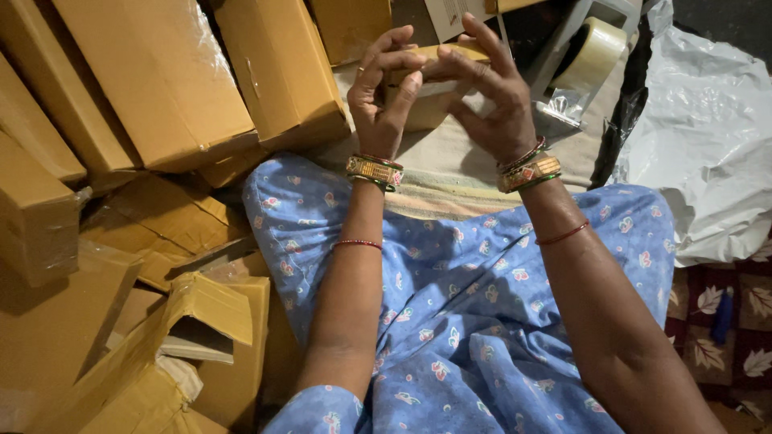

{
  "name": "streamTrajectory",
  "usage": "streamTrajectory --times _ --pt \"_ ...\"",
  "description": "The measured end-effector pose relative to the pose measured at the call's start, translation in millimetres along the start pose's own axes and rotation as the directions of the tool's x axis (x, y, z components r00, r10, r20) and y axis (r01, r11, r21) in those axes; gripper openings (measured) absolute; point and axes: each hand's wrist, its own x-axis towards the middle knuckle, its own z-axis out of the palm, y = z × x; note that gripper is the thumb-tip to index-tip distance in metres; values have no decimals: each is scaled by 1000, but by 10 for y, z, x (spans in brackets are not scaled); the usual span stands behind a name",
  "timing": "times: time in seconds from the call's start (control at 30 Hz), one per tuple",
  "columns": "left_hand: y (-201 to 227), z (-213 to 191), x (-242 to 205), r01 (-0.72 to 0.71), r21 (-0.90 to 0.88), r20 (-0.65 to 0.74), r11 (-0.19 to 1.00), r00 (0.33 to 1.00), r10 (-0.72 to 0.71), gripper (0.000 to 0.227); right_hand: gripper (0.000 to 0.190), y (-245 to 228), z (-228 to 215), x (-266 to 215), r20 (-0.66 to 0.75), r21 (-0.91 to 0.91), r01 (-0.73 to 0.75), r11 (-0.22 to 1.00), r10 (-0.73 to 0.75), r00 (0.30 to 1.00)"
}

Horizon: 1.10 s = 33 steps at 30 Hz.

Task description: The person sits on the floor surrounded by cardboard boxes and packaging materials. They open a smartwatch box, remove the watch and accessories, place them into a small cardboard box, and seal it with tape. The process is repeated with another smartwatch.

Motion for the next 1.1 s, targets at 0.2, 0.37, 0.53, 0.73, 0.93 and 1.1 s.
streamTrajectory --times 0.2,0.37,0.53,0.73,0.93,1.1 --pt "-5 16 -5 -13 64 29 998 1000 11 16 64 25 78 -49 -39 -39 -13 999 11 999" --pt "56 53 34 -50 177 45 983 998 43 20 60 -9 15 -62 -29 -7 -41 999 41 999" --pt "71 56 34 -73 219 66 973 996 60 20 59 37 -269 -482 -289 -297 -158 942 68 955" --pt "19 120 46 -41 166 -26 985 999 46 13 44 519 -584 -1107 -619 -155 -711 685 494 611" --pt "19 90 19 -12 147 -32 989 999 17 13 33 822 -648 -1049 -247 534 -802 268 957 155" --pt "4 135 28 -58 163 -25 985 998 62 13 21 903 -513 -1177 -314 760 -514 398 917 246"
